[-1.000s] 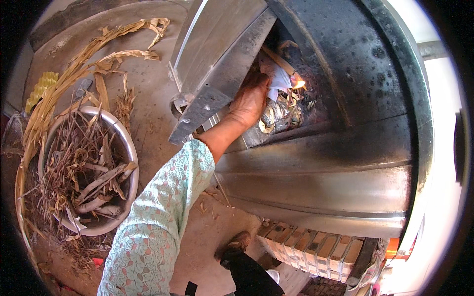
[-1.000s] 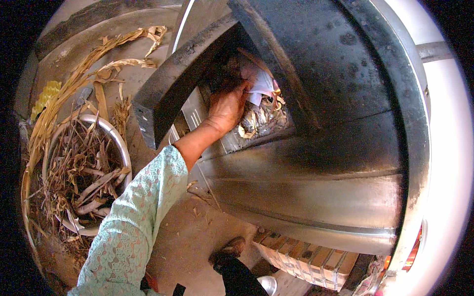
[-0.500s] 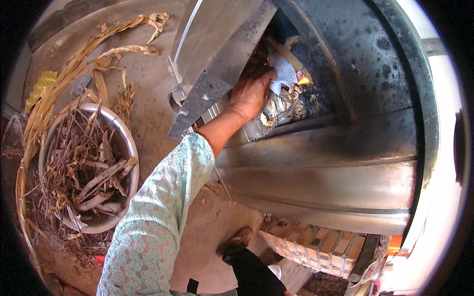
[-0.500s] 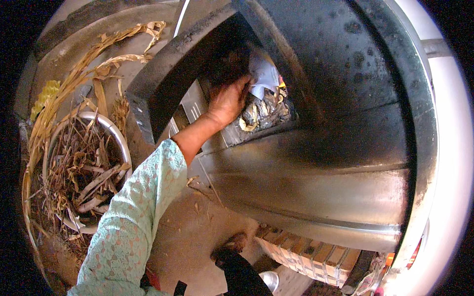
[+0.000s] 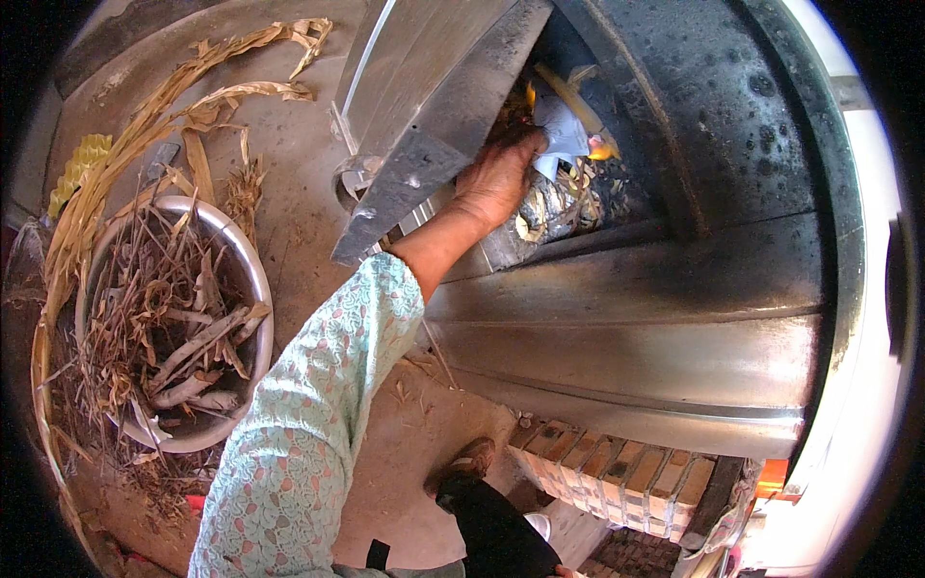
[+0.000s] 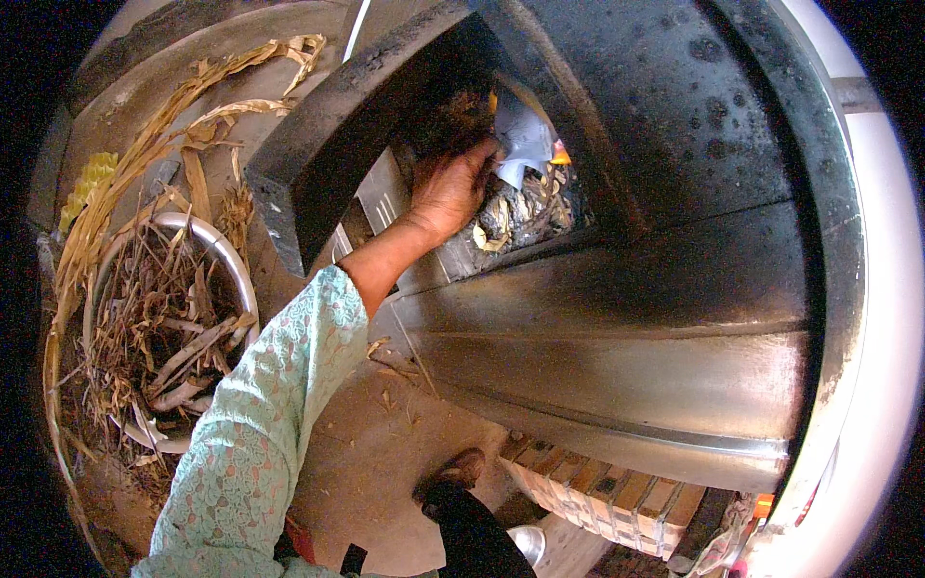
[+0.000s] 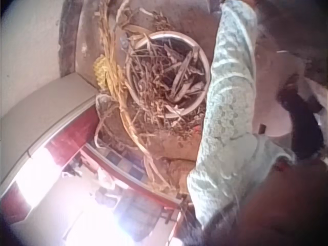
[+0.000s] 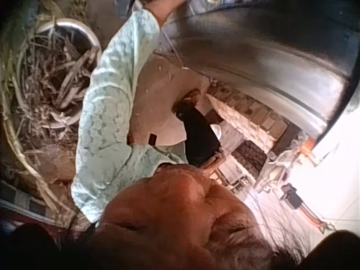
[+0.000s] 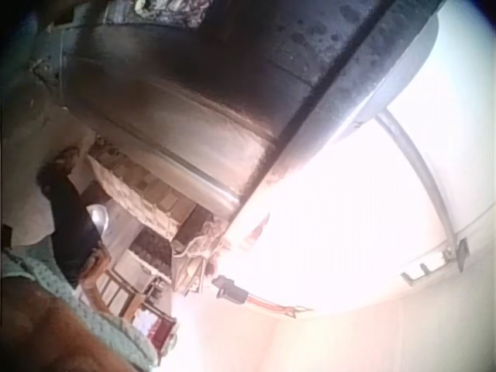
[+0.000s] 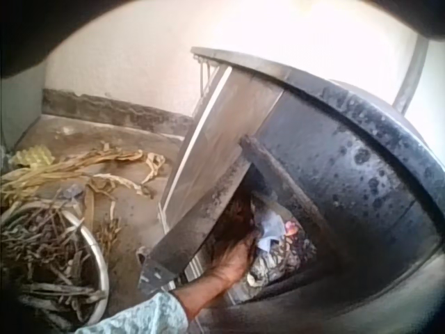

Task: The person lights paper with a lighter and places it into a metal stove to start a fire. They then add dry twigs and dried corn husks into the stove, adjusting the fuel and closing the stove door to maintain the fire.

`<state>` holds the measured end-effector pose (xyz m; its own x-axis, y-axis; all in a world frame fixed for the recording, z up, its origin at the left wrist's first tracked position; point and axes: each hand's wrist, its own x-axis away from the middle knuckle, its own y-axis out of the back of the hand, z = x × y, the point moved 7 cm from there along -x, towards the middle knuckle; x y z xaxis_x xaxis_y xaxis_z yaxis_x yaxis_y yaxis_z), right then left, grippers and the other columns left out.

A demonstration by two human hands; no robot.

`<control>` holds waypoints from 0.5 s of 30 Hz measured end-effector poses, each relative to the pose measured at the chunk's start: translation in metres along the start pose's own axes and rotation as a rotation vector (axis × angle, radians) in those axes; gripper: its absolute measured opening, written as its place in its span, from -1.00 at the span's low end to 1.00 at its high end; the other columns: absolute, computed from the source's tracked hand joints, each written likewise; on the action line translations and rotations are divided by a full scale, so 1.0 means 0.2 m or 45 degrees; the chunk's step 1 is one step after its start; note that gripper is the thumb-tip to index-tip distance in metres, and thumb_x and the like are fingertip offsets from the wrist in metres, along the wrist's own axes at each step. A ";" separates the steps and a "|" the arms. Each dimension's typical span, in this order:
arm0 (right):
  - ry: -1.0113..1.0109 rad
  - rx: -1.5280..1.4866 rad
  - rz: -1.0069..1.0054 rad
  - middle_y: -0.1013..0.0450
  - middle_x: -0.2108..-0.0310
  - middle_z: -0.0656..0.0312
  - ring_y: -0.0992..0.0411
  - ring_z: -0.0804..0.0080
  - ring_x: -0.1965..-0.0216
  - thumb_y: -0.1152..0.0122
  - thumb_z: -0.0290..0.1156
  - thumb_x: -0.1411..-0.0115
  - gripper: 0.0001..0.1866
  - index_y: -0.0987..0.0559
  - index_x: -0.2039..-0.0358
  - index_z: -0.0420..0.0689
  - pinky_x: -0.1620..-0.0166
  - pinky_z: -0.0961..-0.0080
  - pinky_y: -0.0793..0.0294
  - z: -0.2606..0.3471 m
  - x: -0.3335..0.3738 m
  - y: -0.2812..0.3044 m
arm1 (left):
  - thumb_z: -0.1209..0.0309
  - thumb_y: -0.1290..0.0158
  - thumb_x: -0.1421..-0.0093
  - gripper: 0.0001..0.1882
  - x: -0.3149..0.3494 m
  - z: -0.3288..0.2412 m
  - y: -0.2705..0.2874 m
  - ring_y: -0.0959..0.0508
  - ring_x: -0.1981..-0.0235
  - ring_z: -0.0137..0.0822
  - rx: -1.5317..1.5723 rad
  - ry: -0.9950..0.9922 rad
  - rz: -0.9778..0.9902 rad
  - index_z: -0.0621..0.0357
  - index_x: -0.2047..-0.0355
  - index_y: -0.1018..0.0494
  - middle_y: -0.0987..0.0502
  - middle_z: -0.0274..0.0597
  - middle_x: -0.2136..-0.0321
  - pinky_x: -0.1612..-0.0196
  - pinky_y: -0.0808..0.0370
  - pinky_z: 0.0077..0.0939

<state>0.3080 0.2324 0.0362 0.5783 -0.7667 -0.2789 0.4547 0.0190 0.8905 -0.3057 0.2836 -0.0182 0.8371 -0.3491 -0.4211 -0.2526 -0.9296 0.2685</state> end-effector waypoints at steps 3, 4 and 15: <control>-0.070 -0.077 -0.020 -0.31 0.06 -0.19 -0.30 -0.03 0.04 0.08 -0.42 -0.23 -0.77 -0.42 0.18 -0.30 -0.05 0.16 -0.24 -0.05 0.04 0.01 | 0.56 0.03 -0.02 -0.69 0.01 -0.01 0.00 -0.37 -0.01 0.05 -0.003 0.023 0.021 0.00 0.18 -0.37 -0.41 -0.04 0.08 0.04 -0.36 -0.14; -0.069 -0.065 -0.022 -0.31 0.06 -0.18 -0.30 -0.03 0.05 0.09 -0.42 -0.24 -0.77 -0.42 0.18 -0.30 -0.05 0.16 -0.24 -0.05 0.04 0.02 | 0.56 0.03 -0.02 -0.68 0.01 -0.02 0.01 -0.37 -0.01 0.05 -0.006 0.056 0.046 -0.01 0.18 -0.38 -0.41 -0.04 0.08 0.04 -0.36 -0.14; 0.065 0.033 0.021 -0.32 0.11 -0.17 -0.31 -0.03 0.08 0.14 -0.40 -0.27 -0.75 -0.41 0.19 -0.31 -0.04 0.16 -0.24 0.03 -0.02 0.01 | 0.54 -0.04 0.06 -0.78 -0.01 0.02 -0.02 -0.44 0.08 -0.07 -0.123 -0.110 -0.231 -0.04 0.38 -0.51 -0.47 -0.15 0.18 0.11 -0.42 -0.22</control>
<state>0.3022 0.2323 0.0414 0.6196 -0.7326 -0.2817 0.4276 0.0141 0.9038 -0.3088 0.2882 -0.0218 0.8190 -0.1900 -0.5415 -0.0504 -0.9638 0.2620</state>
